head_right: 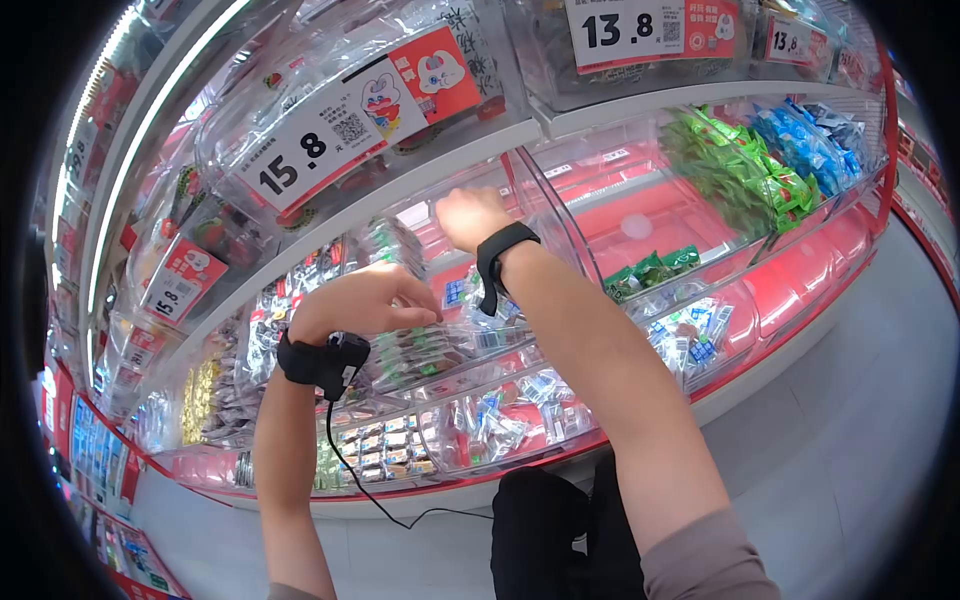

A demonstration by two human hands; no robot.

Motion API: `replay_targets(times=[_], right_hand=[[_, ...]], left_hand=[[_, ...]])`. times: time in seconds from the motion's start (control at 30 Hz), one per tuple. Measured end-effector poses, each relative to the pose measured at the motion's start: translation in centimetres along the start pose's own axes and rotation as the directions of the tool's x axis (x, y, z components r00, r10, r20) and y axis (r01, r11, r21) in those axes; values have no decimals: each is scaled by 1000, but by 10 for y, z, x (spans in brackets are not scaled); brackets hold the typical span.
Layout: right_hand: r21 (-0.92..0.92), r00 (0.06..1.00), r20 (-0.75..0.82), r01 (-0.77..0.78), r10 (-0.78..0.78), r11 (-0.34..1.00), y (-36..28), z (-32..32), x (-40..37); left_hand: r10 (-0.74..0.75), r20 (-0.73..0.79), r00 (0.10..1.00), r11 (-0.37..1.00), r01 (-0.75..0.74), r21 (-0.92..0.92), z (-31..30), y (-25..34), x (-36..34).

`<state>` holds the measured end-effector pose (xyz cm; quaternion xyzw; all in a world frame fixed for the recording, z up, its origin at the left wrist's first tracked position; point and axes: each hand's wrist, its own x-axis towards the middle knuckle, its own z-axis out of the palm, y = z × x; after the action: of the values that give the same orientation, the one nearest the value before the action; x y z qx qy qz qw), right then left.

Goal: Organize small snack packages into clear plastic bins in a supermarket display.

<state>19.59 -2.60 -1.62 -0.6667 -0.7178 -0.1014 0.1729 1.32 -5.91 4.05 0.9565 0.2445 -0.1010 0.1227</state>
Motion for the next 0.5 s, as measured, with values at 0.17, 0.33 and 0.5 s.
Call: replay_targets(times=[0.17, 0.33, 0.5], right_hand=[[519, 848, -521, 224, 98, 825, -7, -8, 1], [813, 887, -445, 342, 124, 470, -7, 9, 18], [836, 979, -188, 202, -79, 510, -16, 0, 3]], left_hand=[[117, 90, 989, 988, -107, -113, -9, -19, 1], [137, 131, 982, 976, -112, -187, -11, -21, -6], [161, 188, 969, 977, -130, -170, -16, -31, -1]])
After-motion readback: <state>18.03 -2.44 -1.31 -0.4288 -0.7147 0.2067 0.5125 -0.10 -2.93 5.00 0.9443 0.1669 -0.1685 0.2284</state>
